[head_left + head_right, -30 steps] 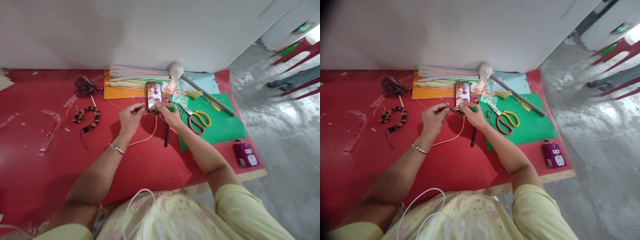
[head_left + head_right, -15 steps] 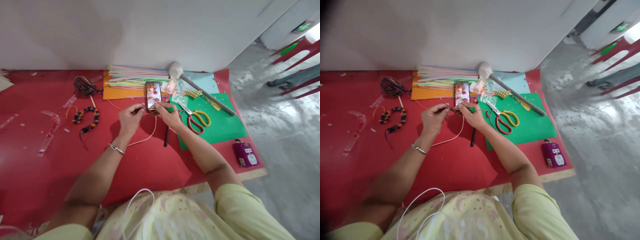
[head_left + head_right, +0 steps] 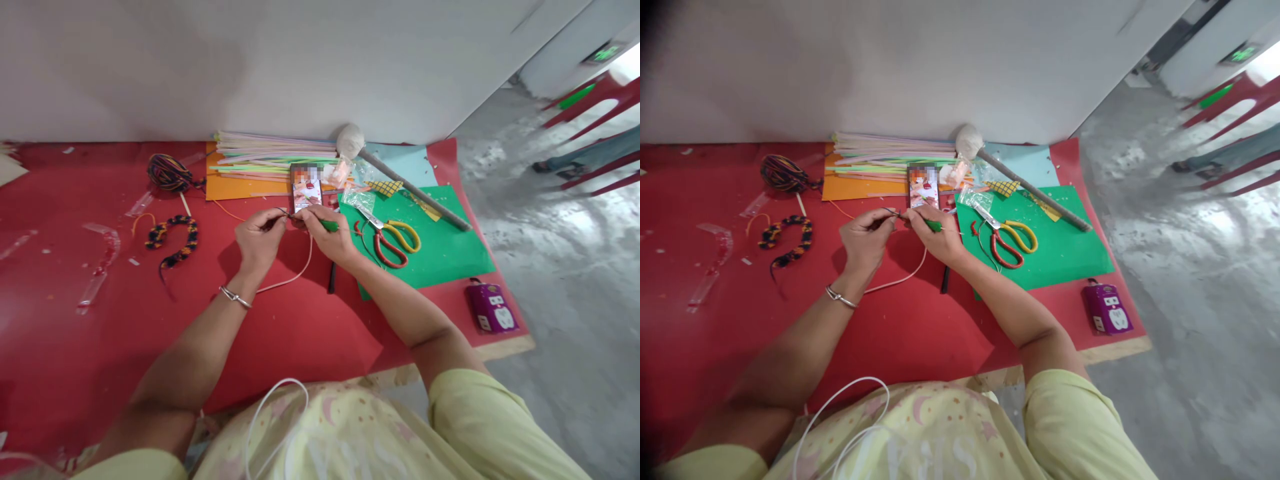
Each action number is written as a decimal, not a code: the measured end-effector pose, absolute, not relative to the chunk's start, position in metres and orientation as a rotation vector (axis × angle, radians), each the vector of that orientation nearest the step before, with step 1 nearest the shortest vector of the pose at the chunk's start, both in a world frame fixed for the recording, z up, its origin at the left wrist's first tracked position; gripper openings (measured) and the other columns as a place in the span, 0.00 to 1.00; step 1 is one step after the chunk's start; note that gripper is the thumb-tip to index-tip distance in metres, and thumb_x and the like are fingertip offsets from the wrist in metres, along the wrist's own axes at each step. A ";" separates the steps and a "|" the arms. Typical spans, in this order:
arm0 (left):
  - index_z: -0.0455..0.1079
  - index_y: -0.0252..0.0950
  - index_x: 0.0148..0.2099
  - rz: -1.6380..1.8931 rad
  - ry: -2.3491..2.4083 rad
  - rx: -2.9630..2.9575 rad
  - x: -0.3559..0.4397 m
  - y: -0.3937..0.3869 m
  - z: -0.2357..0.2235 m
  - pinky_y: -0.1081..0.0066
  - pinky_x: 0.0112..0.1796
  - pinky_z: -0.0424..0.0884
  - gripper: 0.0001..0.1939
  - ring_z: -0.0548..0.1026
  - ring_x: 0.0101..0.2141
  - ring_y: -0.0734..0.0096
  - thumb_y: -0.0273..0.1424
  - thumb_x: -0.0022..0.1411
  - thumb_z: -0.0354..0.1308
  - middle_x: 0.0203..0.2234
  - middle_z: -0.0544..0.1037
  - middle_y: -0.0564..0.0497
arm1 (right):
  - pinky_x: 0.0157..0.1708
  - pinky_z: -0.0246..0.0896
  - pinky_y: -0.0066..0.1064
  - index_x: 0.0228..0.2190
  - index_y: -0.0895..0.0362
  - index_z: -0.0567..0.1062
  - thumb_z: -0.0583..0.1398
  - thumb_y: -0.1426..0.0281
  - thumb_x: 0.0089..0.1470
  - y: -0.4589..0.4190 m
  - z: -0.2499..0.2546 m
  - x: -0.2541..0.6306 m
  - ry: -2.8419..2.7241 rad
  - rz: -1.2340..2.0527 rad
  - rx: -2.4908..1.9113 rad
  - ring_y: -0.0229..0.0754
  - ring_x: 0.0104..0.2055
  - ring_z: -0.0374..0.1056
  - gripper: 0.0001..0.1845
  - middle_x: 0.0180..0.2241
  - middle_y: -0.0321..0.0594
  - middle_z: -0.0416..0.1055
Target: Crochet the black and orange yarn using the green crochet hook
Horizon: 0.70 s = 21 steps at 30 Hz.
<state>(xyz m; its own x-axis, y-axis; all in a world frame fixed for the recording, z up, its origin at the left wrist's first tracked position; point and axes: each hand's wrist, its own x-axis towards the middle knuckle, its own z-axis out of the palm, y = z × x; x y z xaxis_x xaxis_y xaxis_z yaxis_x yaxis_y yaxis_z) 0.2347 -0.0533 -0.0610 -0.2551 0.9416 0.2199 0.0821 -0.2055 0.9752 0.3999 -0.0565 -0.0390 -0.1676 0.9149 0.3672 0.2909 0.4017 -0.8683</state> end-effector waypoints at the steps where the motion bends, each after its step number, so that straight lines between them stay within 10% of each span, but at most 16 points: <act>1: 0.85 0.39 0.39 1.540 1.342 1.272 0.235 -0.054 -0.061 0.65 0.42 0.80 0.07 0.83 0.35 0.68 0.30 0.58 0.68 0.34 0.87 0.49 | 0.47 0.73 0.35 0.38 0.55 0.81 0.52 0.53 0.72 -0.056 -0.041 0.399 -1.684 0.807 -1.074 0.41 0.39 0.76 0.25 0.36 0.42 0.79; 10: 0.86 0.39 0.40 1.567 1.389 1.196 0.236 -0.053 -0.062 0.64 0.44 0.81 0.08 0.83 0.37 0.67 0.33 0.57 0.68 0.36 0.87 0.49 | 0.55 0.73 0.38 0.47 0.55 0.81 0.55 0.61 0.73 -0.055 -0.041 0.403 -1.972 0.422 -0.914 0.43 0.49 0.76 0.17 0.45 0.48 0.80; 21: 0.84 0.36 0.35 1.492 1.204 0.696 0.235 -0.048 -0.044 0.77 0.20 0.61 0.12 0.70 0.20 0.80 0.29 0.44 0.74 0.25 0.82 0.51 | 0.56 0.72 0.41 0.55 0.52 0.79 0.57 0.64 0.72 -0.056 -0.047 0.406 -2.204 0.186 -0.921 0.45 0.54 0.74 0.16 0.52 0.49 0.79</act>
